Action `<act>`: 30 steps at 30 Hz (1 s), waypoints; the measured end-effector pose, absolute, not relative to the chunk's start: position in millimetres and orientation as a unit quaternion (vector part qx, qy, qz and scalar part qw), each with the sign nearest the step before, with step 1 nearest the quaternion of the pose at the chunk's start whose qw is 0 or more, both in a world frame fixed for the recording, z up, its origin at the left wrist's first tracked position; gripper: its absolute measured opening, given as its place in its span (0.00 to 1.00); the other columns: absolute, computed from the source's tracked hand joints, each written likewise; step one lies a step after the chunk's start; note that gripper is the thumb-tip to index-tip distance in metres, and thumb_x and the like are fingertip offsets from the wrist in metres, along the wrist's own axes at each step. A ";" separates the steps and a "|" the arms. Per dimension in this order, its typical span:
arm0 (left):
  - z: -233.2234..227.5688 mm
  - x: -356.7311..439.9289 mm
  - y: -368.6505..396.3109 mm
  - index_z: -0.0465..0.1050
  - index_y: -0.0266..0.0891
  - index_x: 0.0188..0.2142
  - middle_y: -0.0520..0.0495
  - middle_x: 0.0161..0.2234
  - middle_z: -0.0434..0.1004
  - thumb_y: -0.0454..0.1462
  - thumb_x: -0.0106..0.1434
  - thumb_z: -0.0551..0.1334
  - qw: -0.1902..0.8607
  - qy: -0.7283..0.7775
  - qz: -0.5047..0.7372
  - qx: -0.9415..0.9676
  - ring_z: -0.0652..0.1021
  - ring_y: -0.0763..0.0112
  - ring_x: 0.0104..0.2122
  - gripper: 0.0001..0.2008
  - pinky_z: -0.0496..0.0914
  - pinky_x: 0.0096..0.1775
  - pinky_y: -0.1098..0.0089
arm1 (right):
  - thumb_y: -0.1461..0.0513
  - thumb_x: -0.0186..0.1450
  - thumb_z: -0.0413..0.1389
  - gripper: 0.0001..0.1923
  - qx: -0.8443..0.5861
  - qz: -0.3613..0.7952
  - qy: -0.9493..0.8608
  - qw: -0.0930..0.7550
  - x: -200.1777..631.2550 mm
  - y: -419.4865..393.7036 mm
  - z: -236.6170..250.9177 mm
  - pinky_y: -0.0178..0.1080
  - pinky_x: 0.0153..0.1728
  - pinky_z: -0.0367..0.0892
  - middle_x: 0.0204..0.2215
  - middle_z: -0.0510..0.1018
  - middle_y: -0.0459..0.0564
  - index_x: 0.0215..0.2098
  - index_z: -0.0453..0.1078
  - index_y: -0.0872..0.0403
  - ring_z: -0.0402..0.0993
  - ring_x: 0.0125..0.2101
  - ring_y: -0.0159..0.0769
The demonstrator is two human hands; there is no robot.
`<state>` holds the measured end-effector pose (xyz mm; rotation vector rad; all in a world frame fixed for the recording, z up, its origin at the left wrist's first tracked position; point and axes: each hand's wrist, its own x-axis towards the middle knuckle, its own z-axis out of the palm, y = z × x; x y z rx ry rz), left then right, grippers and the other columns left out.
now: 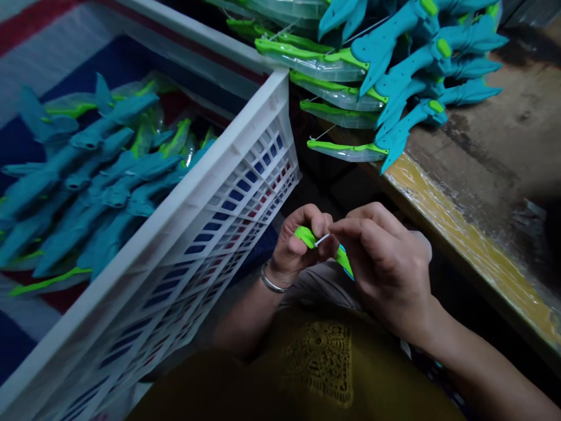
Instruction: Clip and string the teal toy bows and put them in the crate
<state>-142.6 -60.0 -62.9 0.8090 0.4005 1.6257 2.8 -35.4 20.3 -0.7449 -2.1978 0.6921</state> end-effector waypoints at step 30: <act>-68.1 -145.7 -65.2 0.60 0.44 0.25 0.57 0.18 0.63 0.61 0.54 0.73 0.627 0.239 0.675 0.306 0.63 0.77 0.15 0.30 0.60 0.19 0.69 | 0.70 0.77 0.51 0.11 -0.275 0.096 -0.894 0.341 -5.9 -52.0 1.6 0.34 0.41 0.75 0.41 0.76 0.54 0.55 0.72 0.65 0.77 0.40 0.34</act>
